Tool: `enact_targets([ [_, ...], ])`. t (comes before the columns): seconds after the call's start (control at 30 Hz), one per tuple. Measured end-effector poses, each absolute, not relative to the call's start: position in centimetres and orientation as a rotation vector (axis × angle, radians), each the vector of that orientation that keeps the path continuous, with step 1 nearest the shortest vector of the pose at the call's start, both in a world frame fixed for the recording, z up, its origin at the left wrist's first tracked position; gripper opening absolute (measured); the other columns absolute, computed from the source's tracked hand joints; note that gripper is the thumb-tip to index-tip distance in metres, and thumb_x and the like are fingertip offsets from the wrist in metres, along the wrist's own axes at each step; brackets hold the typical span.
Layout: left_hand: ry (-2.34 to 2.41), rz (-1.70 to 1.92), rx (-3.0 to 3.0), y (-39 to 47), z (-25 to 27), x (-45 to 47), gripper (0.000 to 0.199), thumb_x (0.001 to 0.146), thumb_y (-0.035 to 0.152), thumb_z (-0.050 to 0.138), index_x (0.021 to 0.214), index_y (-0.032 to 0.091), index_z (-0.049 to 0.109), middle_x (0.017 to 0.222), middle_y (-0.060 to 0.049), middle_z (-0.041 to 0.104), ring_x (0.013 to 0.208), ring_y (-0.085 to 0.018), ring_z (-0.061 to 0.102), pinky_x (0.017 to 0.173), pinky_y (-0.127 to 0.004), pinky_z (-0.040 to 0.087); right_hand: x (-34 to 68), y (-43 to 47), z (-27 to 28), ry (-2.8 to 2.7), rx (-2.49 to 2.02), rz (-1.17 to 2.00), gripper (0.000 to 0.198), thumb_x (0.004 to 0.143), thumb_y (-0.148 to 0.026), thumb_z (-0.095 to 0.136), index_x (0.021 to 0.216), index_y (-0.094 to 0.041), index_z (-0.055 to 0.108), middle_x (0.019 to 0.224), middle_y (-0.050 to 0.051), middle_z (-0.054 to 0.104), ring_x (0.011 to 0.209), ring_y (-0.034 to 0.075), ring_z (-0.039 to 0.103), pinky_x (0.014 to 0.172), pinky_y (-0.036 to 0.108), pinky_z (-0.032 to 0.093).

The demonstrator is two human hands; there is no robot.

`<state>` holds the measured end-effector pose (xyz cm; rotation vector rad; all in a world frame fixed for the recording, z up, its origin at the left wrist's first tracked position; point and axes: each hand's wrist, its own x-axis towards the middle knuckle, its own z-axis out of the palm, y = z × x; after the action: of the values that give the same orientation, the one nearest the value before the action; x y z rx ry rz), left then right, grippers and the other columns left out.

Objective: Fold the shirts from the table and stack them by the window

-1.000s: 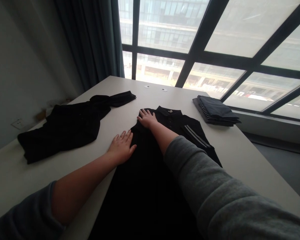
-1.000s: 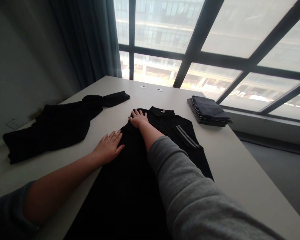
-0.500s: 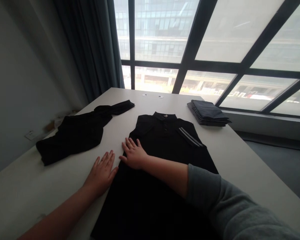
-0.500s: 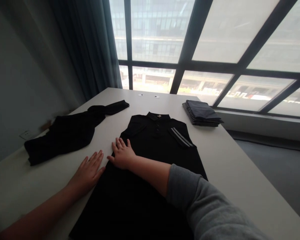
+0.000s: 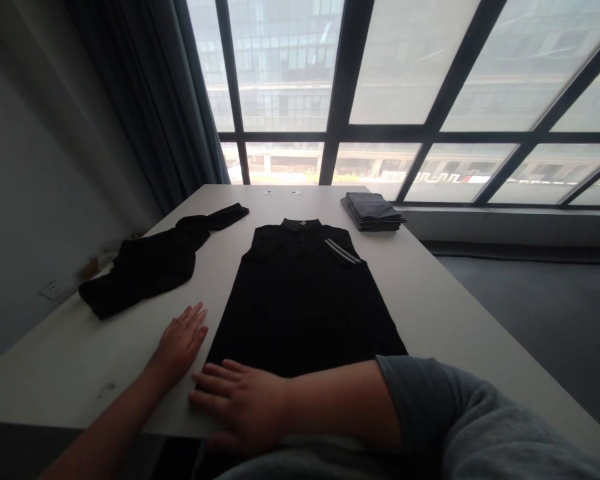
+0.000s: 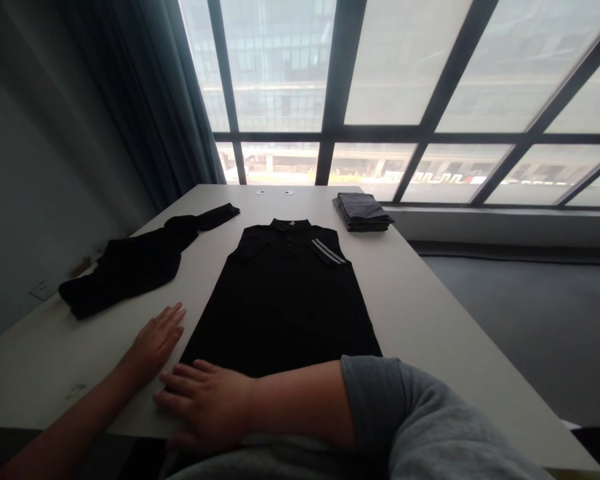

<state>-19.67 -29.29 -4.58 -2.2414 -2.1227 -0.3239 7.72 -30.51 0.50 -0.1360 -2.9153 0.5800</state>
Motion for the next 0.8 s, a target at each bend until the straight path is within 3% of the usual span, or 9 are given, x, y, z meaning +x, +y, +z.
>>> enact_targets([
  [0.13, -1.973, -0.294, -2.414, -26.7, -2.2, -14.3, 0.058, 0.106, 0.040, 0.032, 0.153, 0.014, 0.054, 0.167, -0.012, 0.040, 0.157, -0.029, 0.036, 0.127, -0.052, 0.034, 12.6, -24.4, 2.0, -2.789, -0.731, 0.459, 0.071, 0.108, -0.043, 0.051, 0.169, -0.013, 0.029, 0.169, 0.015, 0.027, 0.161, 0.024, 0.026, 0.136, 0.047, 0.020],
  [0.27, -1.831, -0.244, -2.550, -25.0, -1.2, -6.7, 0.059, 0.106, 0.036, 0.036, 0.157, 0.010, 0.048, 0.170, -0.013, 0.034, 0.158, -0.027, 0.033, 0.130, -0.046, 0.031, 17.6, -22.2, 0.7, -2.617, -1.475, 0.334, 0.074, 0.109, -0.048, 0.044, 0.170, -0.010, 0.027, 0.171, 0.018, 0.016, 0.163, 0.032, 0.015, 0.134, 0.054, 0.020],
  [0.5, -1.960, -0.120, -2.543, -26.7, -3.3, -3.2, 0.062, 0.109, 0.051, 0.032, 0.165, 0.025, 0.038, 0.173, -0.007, 0.027, 0.161, -0.028, 0.024, 0.131, -0.053, 0.024, 24.3, -28.2, -3.2, -2.675, -1.556, 0.333, 0.079, 0.108, -0.063, 0.030, 0.171, -0.017, 0.024, 0.172, 0.006, 0.007, 0.165, 0.026, 0.009, 0.137, 0.052, 0.013],
  [0.67, -2.101, -0.027, -2.370, -28.6, -3.2, -6.4, 0.067, 0.108, 0.053, 0.032, 0.166, 0.020, 0.034, 0.174, -0.009, 0.024, 0.162, -0.031, 0.023, 0.130, -0.053, 0.025, 30.3, -29.1, -4.2, -2.497, -1.831, 0.327, 0.082, 0.106, -0.067, 0.029, 0.172, -0.019, 0.022, 0.173, 0.002, 0.004, 0.165, 0.024, 0.008, 0.138, 0.048, 0.013],
  [0.8, -2.137, 0.068, -2.267, -30.0, -3.5, -8.1, 0.070, 0.106, 0.052, 0.034, 0.165, 0.015, 0.035, 0.172, -0.013, 0.024, 0.161, -0.033, 0.025, 0.129, -0.055, 0.028, 32.5, -29.2, -4.9, -2.383, -1.933, 0.343, 0.089, 0.103, -0.071, 0.030, 0.171, -0.014, 0.024, 0.173, 0.006, 0.002, 0.165, 0.027, 0.008, 0.137, 0.050, 0.015],
])
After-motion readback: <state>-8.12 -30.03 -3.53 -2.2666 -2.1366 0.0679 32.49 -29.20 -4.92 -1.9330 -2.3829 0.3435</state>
